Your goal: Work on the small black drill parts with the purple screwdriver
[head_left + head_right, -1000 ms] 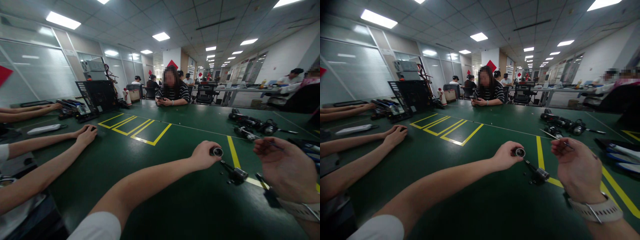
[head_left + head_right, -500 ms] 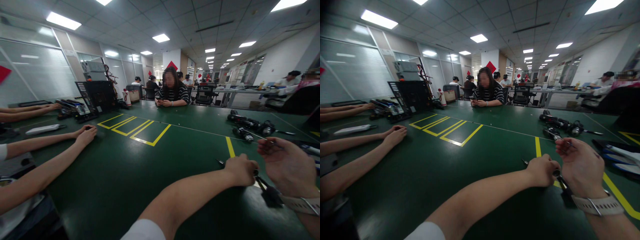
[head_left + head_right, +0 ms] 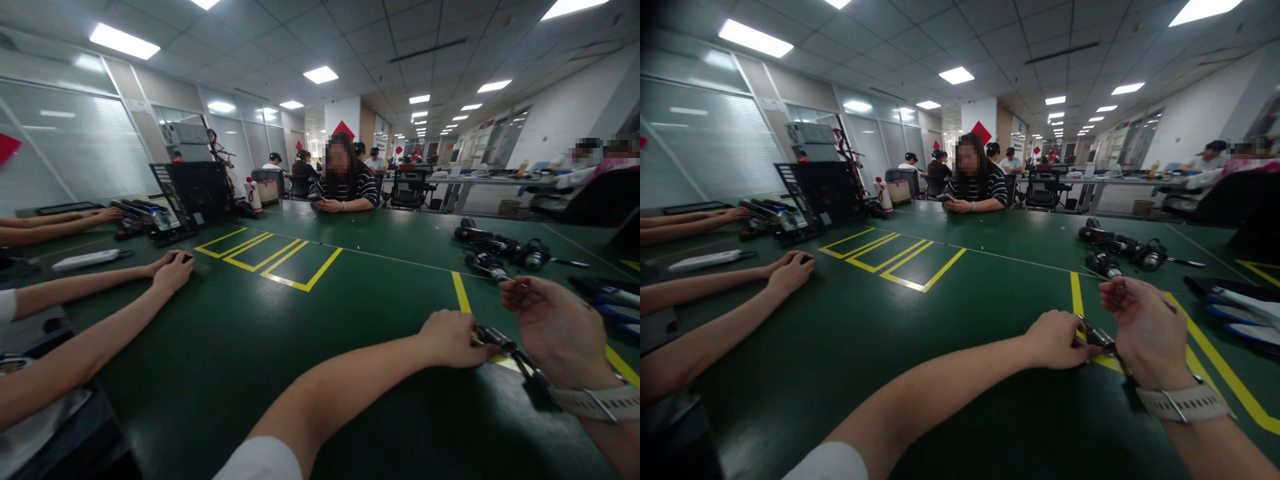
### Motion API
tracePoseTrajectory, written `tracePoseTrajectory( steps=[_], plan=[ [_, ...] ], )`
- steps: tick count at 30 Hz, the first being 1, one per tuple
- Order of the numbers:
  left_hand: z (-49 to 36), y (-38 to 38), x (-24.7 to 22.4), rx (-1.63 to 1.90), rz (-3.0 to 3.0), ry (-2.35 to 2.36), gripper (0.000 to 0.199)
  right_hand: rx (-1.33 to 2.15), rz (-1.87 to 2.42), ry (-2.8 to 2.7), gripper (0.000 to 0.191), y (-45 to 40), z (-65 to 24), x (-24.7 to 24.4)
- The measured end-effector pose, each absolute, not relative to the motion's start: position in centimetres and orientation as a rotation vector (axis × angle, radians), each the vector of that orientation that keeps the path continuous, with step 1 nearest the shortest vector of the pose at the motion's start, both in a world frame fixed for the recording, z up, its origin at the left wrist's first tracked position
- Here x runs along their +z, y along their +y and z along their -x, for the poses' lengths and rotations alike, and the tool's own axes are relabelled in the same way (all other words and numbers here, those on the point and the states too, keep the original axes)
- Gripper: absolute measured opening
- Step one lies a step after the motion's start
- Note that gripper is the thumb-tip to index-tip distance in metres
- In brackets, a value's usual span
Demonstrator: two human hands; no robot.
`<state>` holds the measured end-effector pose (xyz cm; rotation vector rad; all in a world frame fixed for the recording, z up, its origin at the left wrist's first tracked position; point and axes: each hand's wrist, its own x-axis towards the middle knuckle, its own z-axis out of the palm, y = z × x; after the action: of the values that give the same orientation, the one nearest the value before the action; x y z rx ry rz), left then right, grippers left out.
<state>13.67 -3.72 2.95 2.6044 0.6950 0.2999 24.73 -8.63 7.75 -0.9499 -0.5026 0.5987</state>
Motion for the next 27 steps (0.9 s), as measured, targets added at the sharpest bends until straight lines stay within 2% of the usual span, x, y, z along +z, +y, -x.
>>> tracePoseTrajectory(
  steps=[3,10,17,27],
  plan=[
    [-12.1,-4.5,2.8,0.288,-2.724,0.573,0.044,0.636,0.963,-0.475,0.005,-8.6,-24.4,7.4],
    [-7.3,-6.5,2.5,0.135,-2.845,0.330,0.044,0.724,1.034,-0.534,0.008,-8.6,-22.6,5.5],
    [-0.2,-8.0,3.3,0.038,-2.799,0.259,0.036,0.887,1.159,-0.729,0.016,-9.7,-19.1,3.2],
    [2.1,-8.7,3.1,0.240,-2.826,0.190,0.037,1.105,1.221,-0.943,0.024,-10.8,-16.2,1.7]
  ],
)
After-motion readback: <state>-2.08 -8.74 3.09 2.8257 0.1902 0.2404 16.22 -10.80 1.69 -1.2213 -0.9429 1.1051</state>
